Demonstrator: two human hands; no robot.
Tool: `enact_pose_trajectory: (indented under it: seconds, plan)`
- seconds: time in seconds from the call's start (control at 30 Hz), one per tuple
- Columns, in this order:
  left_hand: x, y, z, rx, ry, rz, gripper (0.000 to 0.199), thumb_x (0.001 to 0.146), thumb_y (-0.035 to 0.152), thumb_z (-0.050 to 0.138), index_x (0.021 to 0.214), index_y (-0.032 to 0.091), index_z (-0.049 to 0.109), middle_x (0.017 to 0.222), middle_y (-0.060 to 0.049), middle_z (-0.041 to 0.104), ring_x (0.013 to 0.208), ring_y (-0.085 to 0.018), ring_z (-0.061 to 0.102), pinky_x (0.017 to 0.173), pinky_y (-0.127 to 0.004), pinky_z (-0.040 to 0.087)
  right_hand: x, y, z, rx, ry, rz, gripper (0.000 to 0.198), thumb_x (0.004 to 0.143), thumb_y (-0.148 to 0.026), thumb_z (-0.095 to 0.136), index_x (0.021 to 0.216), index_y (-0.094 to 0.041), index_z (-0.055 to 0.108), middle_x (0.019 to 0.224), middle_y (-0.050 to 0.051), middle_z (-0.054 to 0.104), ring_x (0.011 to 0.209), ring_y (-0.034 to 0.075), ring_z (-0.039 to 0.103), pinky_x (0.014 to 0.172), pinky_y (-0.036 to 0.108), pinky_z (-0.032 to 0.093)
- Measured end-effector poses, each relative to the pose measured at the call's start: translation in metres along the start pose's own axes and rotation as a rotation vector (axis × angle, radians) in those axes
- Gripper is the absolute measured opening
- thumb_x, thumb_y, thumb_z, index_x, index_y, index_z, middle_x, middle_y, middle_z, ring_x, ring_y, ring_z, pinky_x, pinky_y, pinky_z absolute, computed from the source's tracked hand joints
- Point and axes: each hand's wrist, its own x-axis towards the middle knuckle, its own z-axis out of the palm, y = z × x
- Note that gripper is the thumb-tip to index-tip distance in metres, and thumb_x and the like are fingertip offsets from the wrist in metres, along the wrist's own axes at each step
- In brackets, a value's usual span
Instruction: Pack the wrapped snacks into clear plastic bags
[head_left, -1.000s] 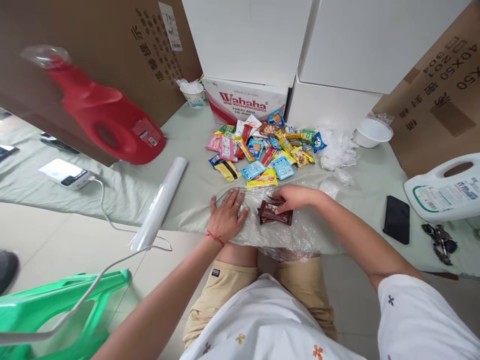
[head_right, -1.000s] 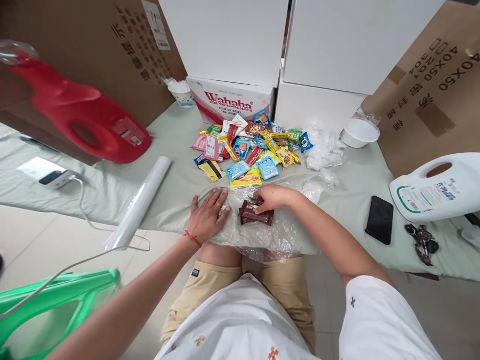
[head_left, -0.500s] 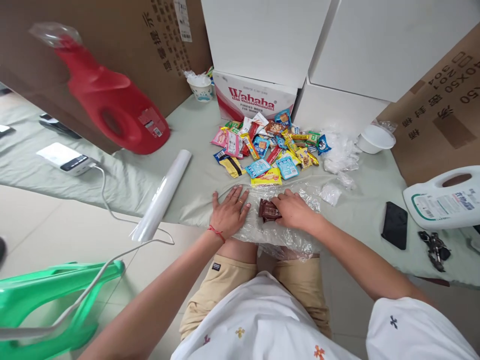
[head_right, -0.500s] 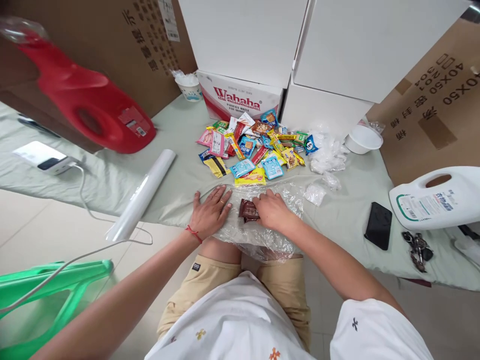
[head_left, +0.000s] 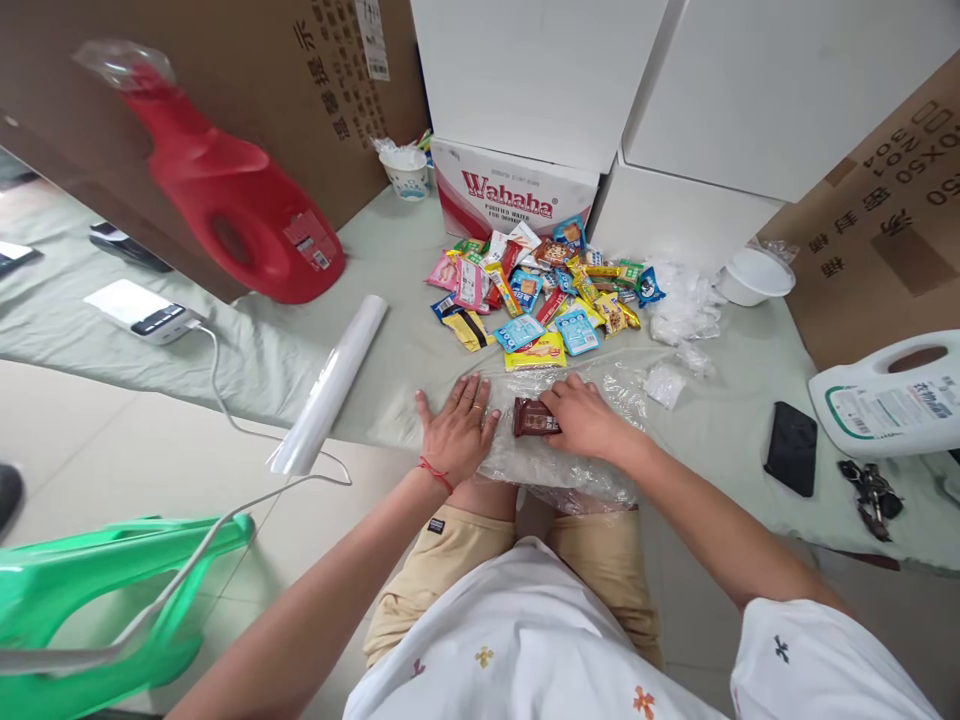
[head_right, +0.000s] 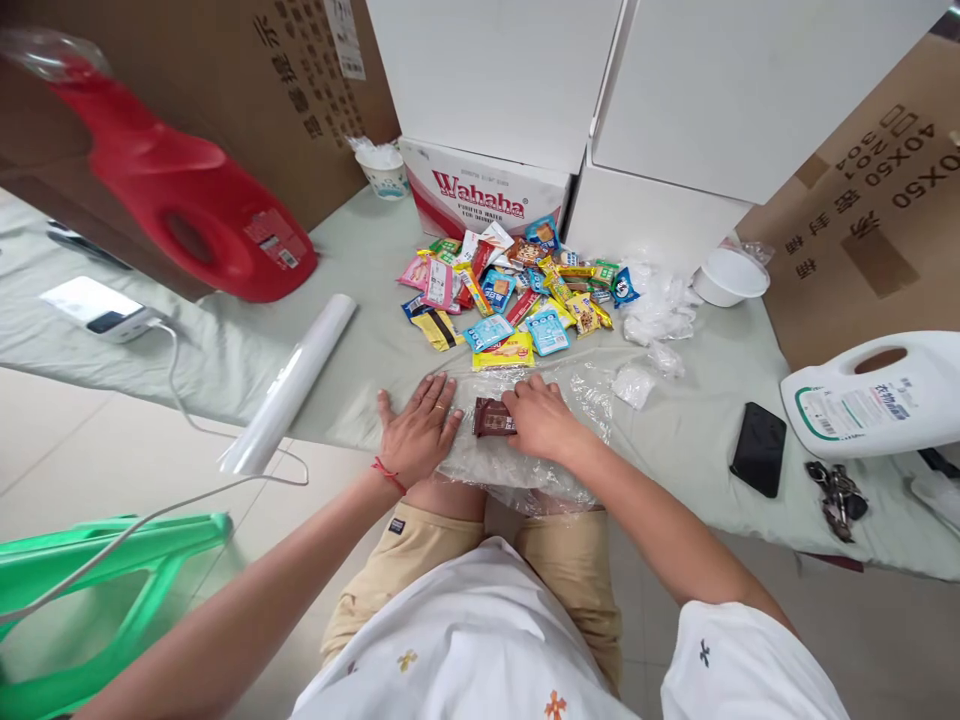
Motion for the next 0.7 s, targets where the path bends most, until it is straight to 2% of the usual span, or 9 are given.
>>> enact_pose_trajectory:
  seconds: [0.1,0.17,0.23,0.3,0.4,0.5,0.57,0.63,0.7]
  plan:
    - [-0.009,-0.008,-0.010,-0.025,0.042,-0.031,0.055,0.106,0.042,0.031,0.157,0.026,0.042,0.165,-0.012,0.038,0.154,-0.033,0.035,0.122,-0.076,0.003,-0.002,0.002,0.006,0.070,0.022,-0.003,0.064,0.083,-0.046,0.078,0.136,-0.017,0.058,0.133,0.018,0.058,0.127,0.037,0.046,0.104,0.050,0.041]
    - [-0.023,-0.019,-0.020,-0.056,0.127,0.035,0.056,0.105,0.041,0.035,0.157,0.022,0.042,0.164,-0.015,0.040,0.155,-0.032,0.033,0.125,-0.070,0.013,-0.017,0.007,0.006,0.146,0.141,-0.029,0.076,0.084,-0.051,0.077,0.147,-0.019,0.049,0.144,0.017,0.053,0.133,0.036,0.043,0.110,0.052,0.038]
    - [-0.041,-0.031,-0.027,-0.097,0.199,0.203,0.059,0.102,0.044,0.044,0.156,0.020,0.043,0.160,-0.017,0.047,0.154,-0.033,0.035,0.127,-0.063,0.019,-0.044,0.011,0.009,0.203,0.302,-0.044,0.077,0.089,-0.053,0.072,0.152,-0.022,0.043,0.149,0.016,0.050,0.138,0.035,0.041,0.115,0.053,0.037]
    - [-0.060,-0.040,-0.029,-0.126,0.191,0.431,0.065,0.095,0.051,0.056,0.154,0.025,0.046,0.155,-0.015,0.054,0.151,-0.033,0.040,0.128,-0.061,0.017,-0.077,0.007,0.023,0.217,0.426,-0.055,0.076,0.092,-0.056,0.067,0.154,-0.023,0.040,0.149,0.016,0.050,0.139,0.036,0.041,0.116,0.055,0.036]
    - [-0.077,-0.045,-0.018,-0.101,0.116,0.661,0.057,0.092,0.049,0.065,0.147,0.036,0.053,0.152,-0.009,0.057,0.147,-0.031,0.047,0.129,-0.061,0.009,-0.121,-0.008,0.070,0.153,0.496,-0.079,0.080,0.090,-0.055,0.069,0.156,-0.023,0.038,0.150,0.018,0.050,0.140,0.038,0.042,0.118,0.062,0.034]
    - [-0.077,-0.045,-0.004,-0.080,0.104,0.662,0.040,0.099,0.026,0.058,0.138,0.035,0.060,0.146,-0.007,0.064,0.141,-0.024,0.054,0.130,-0.058,0.007,-0.143,-0.018,0.121,0.086,0.549,-0.023,0.055,0.097,-0.027,0.061,0.150,-0.029,0.049,0.142,0.013,0.059,0.135,0.033,0.049,0.118,0.061,0.038]
    - [-0.073,-0.046,-0.001,-0.136,0.114,0.628,0.035,0.099,0.017,0.053,0.129,0.031,0.067,0.136,-0.007,0.071,0.137,-0.022,0.059,0.130,-0.053,0.018,-0.147,-0.017,0.139,0.121,0.638,0.041,0.043,0.097,-0.014,0.054,0.136,-0.031,0.064,0.131,0.011,0.065,0.127,0.030,0.054,0.112,0.057,0.046]
    - [-0.068,-0.047,-0.005,-0.221,0.119,0.595,0.030,0.099,0.017,0.053,0.118,0.029,0.071,0.124,-0.006,0.076,0.133,-0.021,0.061,0.125,-0.049,0.032,-0.147,-0.011,0.139,0.219,0.702,0.067,0.036,0.097,-0.012,0.050,0.119,-0.030,0.073,0.121,0.011,0.068,0.119,0.029,0.058,0.104,0.054,0.052]
    - [-0.063,-0.045,-0.015,-0.297,0.129,0.536,0.025,0.098,0.018,0.054,0.111,0.027,0.074,0.114,-0.006,0.079,0.131,-0.022,0.062,0.120,-0.048,0.041,-0.146,-0.001,0.126,0.358,0.691,0.056,0.032,0.098,-0.016,0.049,0.111,-0.029,0.076,0.113,0.011,0.070,0.112,0.028,0.061,0.097,0.052,0.055]
